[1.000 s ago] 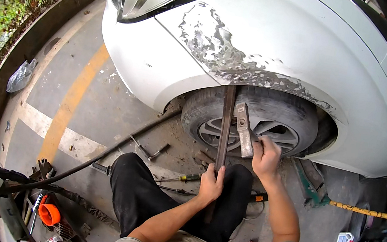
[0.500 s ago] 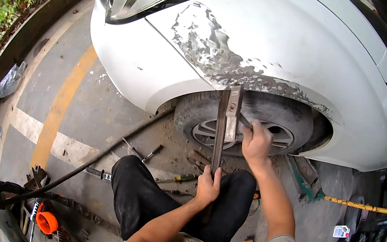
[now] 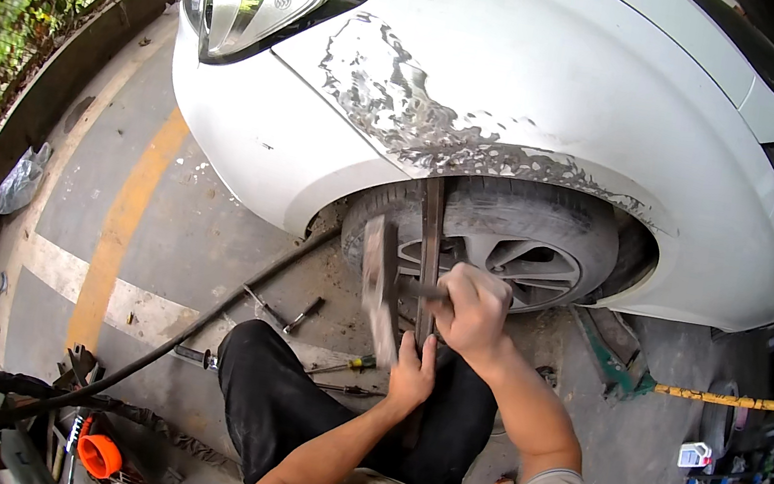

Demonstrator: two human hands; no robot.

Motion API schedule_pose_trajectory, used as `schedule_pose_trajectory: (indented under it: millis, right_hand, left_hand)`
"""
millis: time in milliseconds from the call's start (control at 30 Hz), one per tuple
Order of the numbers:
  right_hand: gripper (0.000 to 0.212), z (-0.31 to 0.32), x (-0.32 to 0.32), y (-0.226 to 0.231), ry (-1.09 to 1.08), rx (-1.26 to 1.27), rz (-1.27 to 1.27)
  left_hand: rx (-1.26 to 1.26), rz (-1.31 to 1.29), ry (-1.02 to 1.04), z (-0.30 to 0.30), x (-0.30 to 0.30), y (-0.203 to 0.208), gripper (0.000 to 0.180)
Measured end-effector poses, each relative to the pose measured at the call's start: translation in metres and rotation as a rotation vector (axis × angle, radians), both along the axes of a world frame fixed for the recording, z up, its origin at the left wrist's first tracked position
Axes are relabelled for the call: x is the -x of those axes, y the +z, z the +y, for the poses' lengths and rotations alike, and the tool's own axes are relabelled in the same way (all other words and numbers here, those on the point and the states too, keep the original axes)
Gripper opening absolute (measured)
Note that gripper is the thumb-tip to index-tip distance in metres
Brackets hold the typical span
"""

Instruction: The person is repairing a damaged white car bumper. They use a screwdriver to pry the bumper away from the wheel arch and then use a hammer to tap the metal back into shape. The person repeatedly checks the alignment and continues hammering the area.

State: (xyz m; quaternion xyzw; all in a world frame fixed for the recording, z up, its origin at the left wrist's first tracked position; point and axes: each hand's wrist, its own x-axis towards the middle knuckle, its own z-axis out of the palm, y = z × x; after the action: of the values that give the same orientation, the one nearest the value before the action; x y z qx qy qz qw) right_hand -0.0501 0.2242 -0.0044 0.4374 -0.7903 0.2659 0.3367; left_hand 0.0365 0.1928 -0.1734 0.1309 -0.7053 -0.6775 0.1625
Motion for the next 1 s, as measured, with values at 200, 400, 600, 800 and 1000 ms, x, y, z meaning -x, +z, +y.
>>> schedule_pose_trajectory:
  millis: [200, 400, 600, 800, 1000]
  right_hand:
    - [0.042, 0.015, 0.038, -0.013, -0.312, -0.078, -0.036]
    - [0.041, -0.007, 0.002, 0.012, -0.103, -0.011, -0.012]
    - [0.037, 0.001, 0.034, -0.002, -0.330, -0.165, -0.041]
    - [0.031, -0.014, -0.008, 0.024, -0.139, 0.120, -0.141]
    - [0.031, -0.010, 0.006, 0.028, -0.379, -0.009, -0.307]
  left_hand:
    - [-0.081, -0.104, -0.032, 0.012, 0.000, 0.018, 0.033]
    - [-0.013, -0.049, 0.036, 0.013, -0.001, 0.008, 0.034]
    - [-0.031, -0.088, -0.007, 0.014, -0.001, 0.017, 0.036]
    - [0.023, -0.070, 0.014, 0.012, -0.002, 0.001, 0.035]
    - [-0.018, -0.090, -0.038, 0.013, -0.001, 0.010, 0.032]
